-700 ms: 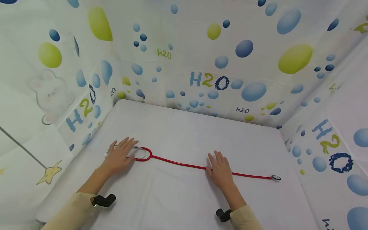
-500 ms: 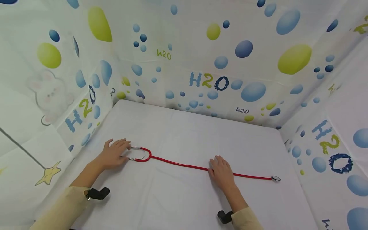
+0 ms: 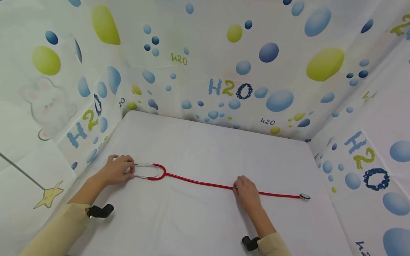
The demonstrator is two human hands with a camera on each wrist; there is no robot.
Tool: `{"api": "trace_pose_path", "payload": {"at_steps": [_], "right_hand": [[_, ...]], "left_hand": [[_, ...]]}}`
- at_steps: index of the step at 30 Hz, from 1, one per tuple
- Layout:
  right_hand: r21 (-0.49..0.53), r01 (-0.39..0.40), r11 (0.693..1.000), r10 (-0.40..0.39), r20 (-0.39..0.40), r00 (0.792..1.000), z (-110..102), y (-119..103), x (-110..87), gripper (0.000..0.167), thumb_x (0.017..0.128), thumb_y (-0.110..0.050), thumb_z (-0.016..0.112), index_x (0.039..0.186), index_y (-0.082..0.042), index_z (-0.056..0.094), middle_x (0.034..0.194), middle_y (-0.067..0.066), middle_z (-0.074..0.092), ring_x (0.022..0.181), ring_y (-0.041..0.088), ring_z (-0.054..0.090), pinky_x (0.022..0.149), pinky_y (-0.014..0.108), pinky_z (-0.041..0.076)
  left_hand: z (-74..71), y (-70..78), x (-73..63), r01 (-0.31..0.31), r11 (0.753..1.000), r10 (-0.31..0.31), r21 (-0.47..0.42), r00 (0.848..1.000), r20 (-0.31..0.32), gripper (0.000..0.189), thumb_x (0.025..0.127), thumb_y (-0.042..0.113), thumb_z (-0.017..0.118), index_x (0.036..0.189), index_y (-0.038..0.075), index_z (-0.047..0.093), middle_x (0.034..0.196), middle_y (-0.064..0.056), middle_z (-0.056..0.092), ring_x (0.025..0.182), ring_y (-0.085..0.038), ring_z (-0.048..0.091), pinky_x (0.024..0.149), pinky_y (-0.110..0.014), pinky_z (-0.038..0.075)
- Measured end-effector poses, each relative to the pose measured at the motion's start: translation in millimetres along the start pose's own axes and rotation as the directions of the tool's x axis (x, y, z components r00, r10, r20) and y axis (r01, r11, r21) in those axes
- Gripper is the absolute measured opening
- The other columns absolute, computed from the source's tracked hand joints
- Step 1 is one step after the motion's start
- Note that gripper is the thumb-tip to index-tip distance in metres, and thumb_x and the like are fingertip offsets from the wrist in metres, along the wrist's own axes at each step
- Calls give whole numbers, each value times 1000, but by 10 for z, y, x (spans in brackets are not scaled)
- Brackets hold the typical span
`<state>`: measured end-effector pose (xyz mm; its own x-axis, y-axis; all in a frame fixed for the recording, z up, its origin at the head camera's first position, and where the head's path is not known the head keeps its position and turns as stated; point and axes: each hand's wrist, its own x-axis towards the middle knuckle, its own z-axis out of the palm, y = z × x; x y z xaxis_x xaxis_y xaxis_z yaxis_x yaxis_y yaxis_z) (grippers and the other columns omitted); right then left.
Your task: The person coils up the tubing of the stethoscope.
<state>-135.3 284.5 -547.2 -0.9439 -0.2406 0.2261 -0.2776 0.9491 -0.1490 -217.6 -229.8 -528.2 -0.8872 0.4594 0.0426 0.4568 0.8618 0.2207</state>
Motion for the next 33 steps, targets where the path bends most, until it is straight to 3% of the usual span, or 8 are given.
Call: {"api": "trace_pose_path", "payload": {"at_steps": [8,11,15,17,23,27,33], "right_hand": [[6,11,1000,-11,-27,1000,23,-24,2,17,80,-10,74,92,-9,62,117,14,60,116,31,55,94,49,46],[9,14,1000,-13,-32,999,13,-43,13,17,80,-10,74,92,-9,62,118,14,60,116,31,55,93,49,46],[6,-3,1000,3,-9,1000,-4,-43,-7,17,81,-11,74,92,-9,62,119,14,59,116,31,54,93,49,46],[2,-9,1000,9,3,1000,5,-42,-42,17,81,-11,74,93,-9,61,119,14,59,116,31,54,94,49,46],[-23,5,1000,-5,-25,1000,44,-38,-68,18,80,-13,75,90,-10,60,114,12,60,111,30,57,91,48,47],[-42,-27,999,27,-2,1000,70,-42,-124,18,80,-16,76,88,-14,60,112,9,61,110,28,57,91,47,47],[-34,-81,996,83,48,995,88,-3,-135,17,80,-21,75,85,-18,60,112,6,60,109,25,56,94,47,45]], "left_hand": [[-35,-54,-3,-22,999,22,35,1000,2,20,76,30,78,75,28,59,102,2,59,105,-23,52,98,-59,22],[-36,-83,-5,-44,998,45,49,999,-20,21,77,32,77,91,25,63,105,1,62,105,-22,55,98,-58,24],[-23,-78,-17,-59,996,61,59,997,-38,51,79,35,75,123,18,56,110,-2,65,105,-23,59,97,-55,27],[6,-61,-48,-60,995,64,79,997,-43,58,79,36,75,129,16,53,108,-2,67,103,-22,60,96,-54,28],[14,-13,-94,-51,992,58,111,996,-63,41,76,33,77,109,13,64,96,5,65,93,-16,60,93,-53,30],[-1,50,-110,-26,994,30,103,999,-37,34,73,32,78,101,16,65,89,9,63,86,-12,59,90,-50,32],[-2,140,-32,35,993,-36,109,999,6,24,71,28,80,87,20,64,74,15,56,73,-6,52,88,-49,32]]}}
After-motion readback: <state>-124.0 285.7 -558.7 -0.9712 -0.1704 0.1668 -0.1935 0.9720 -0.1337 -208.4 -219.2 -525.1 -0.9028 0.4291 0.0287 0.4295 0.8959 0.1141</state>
